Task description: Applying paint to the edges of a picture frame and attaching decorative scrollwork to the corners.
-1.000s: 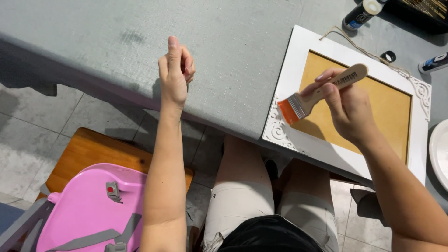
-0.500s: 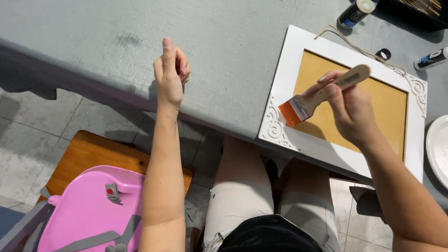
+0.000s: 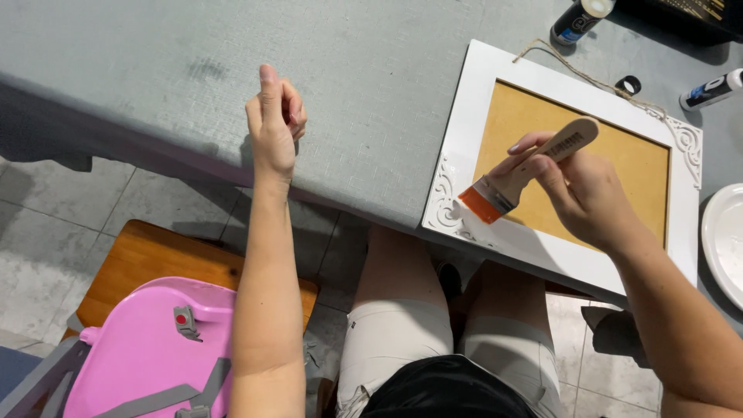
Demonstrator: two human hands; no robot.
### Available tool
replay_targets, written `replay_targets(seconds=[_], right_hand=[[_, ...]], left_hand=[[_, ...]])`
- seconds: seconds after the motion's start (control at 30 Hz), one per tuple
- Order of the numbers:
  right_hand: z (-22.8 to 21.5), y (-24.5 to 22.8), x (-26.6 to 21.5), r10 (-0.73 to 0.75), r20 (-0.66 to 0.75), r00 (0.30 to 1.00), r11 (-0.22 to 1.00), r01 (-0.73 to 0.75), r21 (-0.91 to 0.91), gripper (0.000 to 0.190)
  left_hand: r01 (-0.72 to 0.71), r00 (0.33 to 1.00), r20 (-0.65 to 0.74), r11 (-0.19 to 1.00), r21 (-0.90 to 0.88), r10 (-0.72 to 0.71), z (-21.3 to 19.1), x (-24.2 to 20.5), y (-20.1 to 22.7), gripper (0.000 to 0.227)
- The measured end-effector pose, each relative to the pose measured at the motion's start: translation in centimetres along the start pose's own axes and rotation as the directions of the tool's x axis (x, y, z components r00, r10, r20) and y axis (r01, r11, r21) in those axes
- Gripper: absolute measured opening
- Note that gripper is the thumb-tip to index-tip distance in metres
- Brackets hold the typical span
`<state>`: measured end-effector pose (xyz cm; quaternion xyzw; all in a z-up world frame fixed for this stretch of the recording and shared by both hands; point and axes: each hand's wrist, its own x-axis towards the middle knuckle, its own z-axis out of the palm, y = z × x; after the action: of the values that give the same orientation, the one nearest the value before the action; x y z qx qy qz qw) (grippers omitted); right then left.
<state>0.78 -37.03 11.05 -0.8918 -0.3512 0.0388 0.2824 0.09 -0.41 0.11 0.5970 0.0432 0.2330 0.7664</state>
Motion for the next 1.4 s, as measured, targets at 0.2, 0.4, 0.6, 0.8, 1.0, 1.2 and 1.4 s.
replay_targets(seconds=[0.2, 0.4, 0.6, 0.8, 1.0, 1.2, 1.4], right_hand=[[0.1, 0.4, -0.2, 0.065, 0.03, 0.997, 0.997, -0.064, -0.032, 0.034], [0.9, 0.1, -1.1, 0.103, -0.083, 0.991, 0.994, -0.106, -0.031, 0.026], [1.7, 0.6, -2.7, -0.013, -0.203, 0.979, 0.977, 0.056, 0.205, 0.019], [2.8, 0.2, -3.4, 0.06, -0.252, 0.966, 0.992, -0.03, 0.121, 0.022], [4.0, 0.6, -4.1, 0.078, -0.428, 0.9, 0.99, -0.021, 0.137, 0.032], [5.1, -0.6, -4.5, 0.089, -0.481, 0.872, 0.986, -0.009, 0.167, 0.021], [5.6, -0.1, -4.8, 0.071, -0.511, 0.856, 0.99, 0.004, 0.143, 0.022]], left_hand=[[0.006, 1.0, -0.01, 1.0, 0.004, -0.006, 0.1, -0.1, 0.1, 0.06], [0.008, 1.0, -0.022, 1.0, 0.016, -0.008, 0.2, -0.1, 0.0, 0.06], [0.006, 1.0, -0.014, 1.0, 0.019, -0.006, 0.2, -0.1, 0.1, 0.06], [0.001, 1.0, -0.021, 1.0, 0.031, 0.0, 0.2, -0.1, -0.1, 0.06], [-0.028, 0.999, -0.015, 0.999, 0.028, 0.029, -0.1, 0.1, -0.7, 0.06], [0.002, 1.0, -0.025, 0.999, 0.036, -0.001, 0.2, -0.1, -0.2, 0.061], [0.009, 1.0, -0.026, 0.999, 0.044, -0.008, 0.3, -0.2, 0.0, 0.061]])
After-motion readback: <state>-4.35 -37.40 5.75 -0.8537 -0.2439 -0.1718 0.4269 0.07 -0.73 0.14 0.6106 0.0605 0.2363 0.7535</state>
